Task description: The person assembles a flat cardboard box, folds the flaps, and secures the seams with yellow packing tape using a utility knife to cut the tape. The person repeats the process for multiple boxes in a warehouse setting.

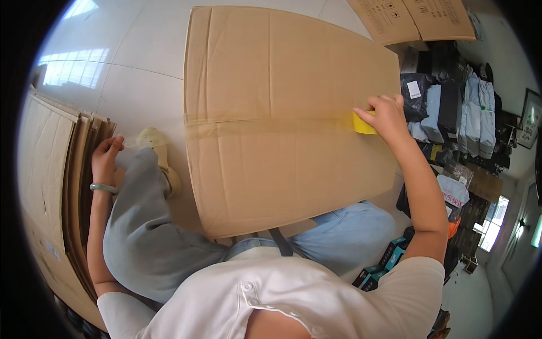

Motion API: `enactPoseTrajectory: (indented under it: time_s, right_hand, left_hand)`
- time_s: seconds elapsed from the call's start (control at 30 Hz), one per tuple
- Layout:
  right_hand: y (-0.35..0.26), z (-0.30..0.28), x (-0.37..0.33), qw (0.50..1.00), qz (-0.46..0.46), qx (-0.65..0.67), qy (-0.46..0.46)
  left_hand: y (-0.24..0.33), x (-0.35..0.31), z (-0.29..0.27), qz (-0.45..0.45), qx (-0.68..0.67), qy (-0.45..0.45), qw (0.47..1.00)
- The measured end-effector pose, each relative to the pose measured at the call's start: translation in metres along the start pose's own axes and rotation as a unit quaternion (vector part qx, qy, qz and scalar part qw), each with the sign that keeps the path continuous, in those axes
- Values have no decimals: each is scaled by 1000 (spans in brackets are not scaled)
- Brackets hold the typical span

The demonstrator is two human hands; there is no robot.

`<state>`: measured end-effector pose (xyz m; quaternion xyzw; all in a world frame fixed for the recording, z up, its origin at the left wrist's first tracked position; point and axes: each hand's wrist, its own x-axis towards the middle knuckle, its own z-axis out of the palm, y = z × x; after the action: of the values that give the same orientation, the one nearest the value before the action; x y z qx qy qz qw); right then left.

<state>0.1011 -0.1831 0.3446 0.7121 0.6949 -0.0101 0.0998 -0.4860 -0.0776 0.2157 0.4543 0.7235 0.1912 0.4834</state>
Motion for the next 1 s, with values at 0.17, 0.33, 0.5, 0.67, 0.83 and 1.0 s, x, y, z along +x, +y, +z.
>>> enactPoseTrajectory:
  time_s: [0.17,0.33,0.5,0.67,0.83,1.0]
  right_hand:
    - [-5,0,4,1000,-11,-13,-12]
    - [-8,4,7,999,-8,-31,-32]
    - [-17,12,11,996,-6,-74,-41]
    - [-28,17,10,993,-8,-115,-40]
    - [-43,22,8,983,32,-174,-55]
    - [-54,29,10,976,58,-197,-73]
  left_hand:
    - [-2,3,1,0,16,3,1000]
    - [-13,12,-2,7,19,4,1000]
    - [-10,10,-1,6,13,9,1000]
    - [-18,15,-3,12,-1,4,1000]
    - [-15,14,-2,12,-4,4,1000]
    - [-13,11,-2,10,1,8,1000]
